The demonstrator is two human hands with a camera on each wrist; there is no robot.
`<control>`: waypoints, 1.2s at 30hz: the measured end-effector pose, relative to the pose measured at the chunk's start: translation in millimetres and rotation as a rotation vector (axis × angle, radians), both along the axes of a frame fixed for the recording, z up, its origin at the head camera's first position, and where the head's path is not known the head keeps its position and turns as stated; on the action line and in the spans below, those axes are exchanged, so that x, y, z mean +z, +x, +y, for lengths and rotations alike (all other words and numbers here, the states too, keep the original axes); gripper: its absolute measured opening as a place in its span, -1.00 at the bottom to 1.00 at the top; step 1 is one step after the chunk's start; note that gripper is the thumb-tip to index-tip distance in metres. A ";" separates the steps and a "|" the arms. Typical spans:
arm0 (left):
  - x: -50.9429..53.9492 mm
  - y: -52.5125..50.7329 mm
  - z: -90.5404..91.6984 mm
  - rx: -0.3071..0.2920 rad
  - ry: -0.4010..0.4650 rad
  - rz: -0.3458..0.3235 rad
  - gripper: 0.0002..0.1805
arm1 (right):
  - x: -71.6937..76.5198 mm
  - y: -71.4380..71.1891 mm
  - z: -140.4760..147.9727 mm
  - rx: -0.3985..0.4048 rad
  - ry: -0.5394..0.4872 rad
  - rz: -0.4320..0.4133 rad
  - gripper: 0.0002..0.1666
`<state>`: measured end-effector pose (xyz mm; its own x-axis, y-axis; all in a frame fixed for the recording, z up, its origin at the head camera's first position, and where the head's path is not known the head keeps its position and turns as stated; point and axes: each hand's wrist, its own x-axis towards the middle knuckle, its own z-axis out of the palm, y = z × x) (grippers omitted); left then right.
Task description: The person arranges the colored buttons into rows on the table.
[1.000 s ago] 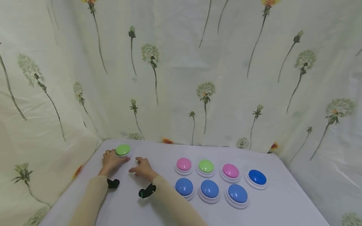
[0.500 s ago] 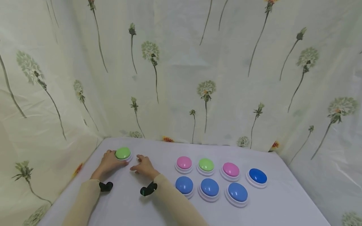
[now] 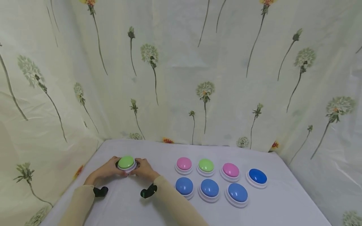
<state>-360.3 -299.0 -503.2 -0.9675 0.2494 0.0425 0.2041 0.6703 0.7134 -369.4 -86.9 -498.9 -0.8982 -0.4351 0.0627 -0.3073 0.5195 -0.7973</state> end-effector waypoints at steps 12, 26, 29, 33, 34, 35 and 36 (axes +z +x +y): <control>1.2 14.6 -3.2 -0.068 0.047 -0.023 -0.16 | -1.0 11.2 3.7 0.055 -0.027 -0.062 -0.15; 34.4 27.7 17.0 -0.156 0.134 0.050 -0.21 | 22.7 15.2 32.8 0.064 -0.031 -0.001 -0.17; 43.3 31.4 27.5 -0.165 0.155 0.059 -0.21 | 31.6 20.6 44.7 0.053 -0.023 0.026 -0.12; 51.8 36.3 44.5 -0.186 0.163 0.106 -0.21 | 42.8 29.5 65.2 0.038 -0.013 0.082 -0.08; 53.9 37.4 49.2 -0.196 0.163 0.122 -0.22 | 45.7 31.8 70.9 0.038 -0.011 0.103 -0.07; 56.6 38.9 54.3 -0.197 0.163 0.131 -0.22 | 48.7 34.4 76.7 0.033 -0.001 0.125 -0.07; 59.2 40.1 59.8 -0.199 0.160 0.145 -0.22 | 51.6 37.0 82.9 0.027 0.012 0.145 -0.05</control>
<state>-320.2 -239.3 -444.0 -0.8813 0.4125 0.2307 0.4277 0.4883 0.7607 -332.4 -4.1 -447.2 -0.8679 -0.4607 0.1859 -0.4332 0.5185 -0.7372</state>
